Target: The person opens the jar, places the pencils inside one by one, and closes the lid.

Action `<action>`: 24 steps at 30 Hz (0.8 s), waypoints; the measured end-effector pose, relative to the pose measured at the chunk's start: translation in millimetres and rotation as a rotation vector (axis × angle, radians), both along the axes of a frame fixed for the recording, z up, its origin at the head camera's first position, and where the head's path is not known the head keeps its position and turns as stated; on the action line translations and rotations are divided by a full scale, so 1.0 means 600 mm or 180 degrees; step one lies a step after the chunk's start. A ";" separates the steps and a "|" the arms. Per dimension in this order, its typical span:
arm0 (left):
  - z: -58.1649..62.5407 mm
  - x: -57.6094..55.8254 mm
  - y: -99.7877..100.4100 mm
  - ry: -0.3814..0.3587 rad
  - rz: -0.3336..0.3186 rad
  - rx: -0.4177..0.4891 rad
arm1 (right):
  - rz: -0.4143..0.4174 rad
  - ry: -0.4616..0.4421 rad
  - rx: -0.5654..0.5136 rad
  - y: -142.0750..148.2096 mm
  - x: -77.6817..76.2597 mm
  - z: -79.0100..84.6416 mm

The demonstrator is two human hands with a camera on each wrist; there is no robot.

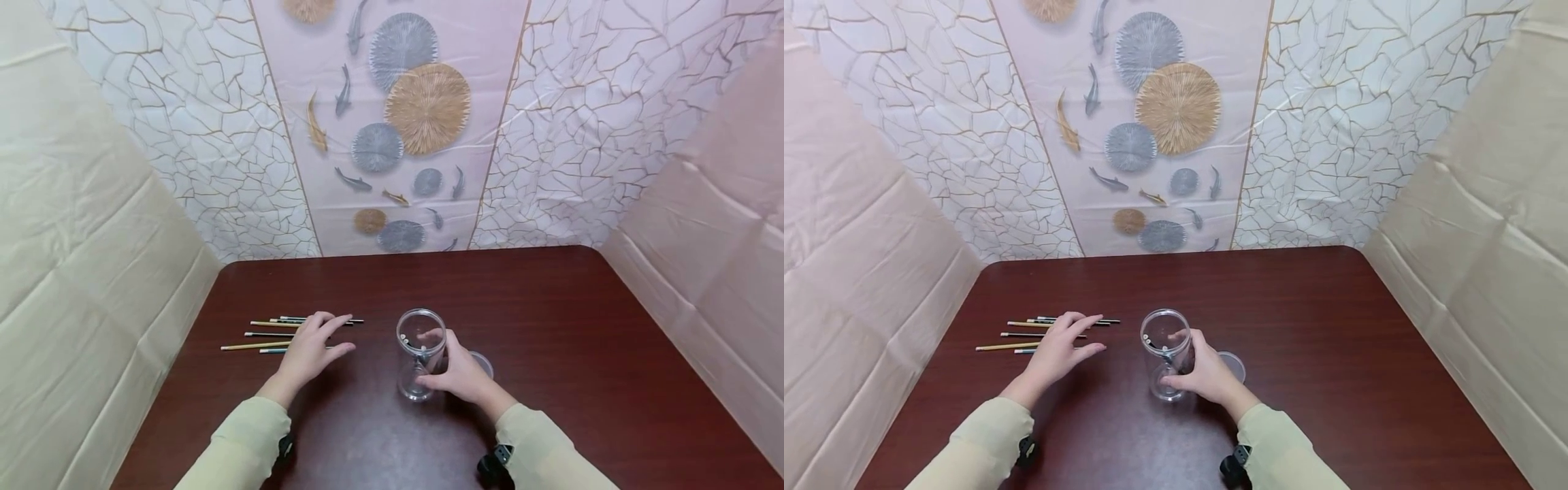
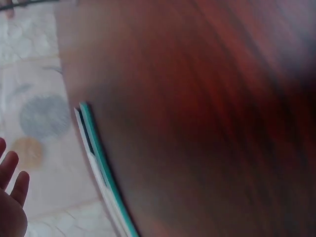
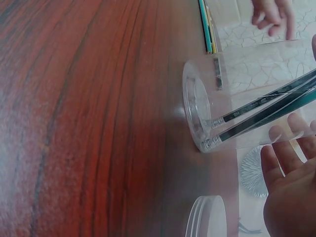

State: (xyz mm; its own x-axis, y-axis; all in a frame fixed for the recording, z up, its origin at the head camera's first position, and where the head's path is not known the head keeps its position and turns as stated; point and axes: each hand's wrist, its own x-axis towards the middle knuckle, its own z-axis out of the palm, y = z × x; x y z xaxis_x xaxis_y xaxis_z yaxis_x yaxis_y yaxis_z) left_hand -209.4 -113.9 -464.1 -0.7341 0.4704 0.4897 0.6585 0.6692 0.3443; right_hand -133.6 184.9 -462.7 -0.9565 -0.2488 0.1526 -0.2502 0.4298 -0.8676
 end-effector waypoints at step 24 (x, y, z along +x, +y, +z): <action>-0.062 -0.021 -0.100 -0.0351 0.0307 -0.0913 | -0.0001 -0.0028 -0.0077 -0.002 -0.005 -0.015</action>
State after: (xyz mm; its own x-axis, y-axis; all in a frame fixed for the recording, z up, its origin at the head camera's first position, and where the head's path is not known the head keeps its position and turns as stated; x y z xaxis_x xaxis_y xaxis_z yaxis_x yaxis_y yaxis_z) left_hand -222.2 -174.0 -501.2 -0.8233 0.5035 0.2622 0.5565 0.8068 0.1982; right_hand -136.8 183.9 -471.9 -0.9579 -0.2447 0.1502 -0.2424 0.4088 -0.8798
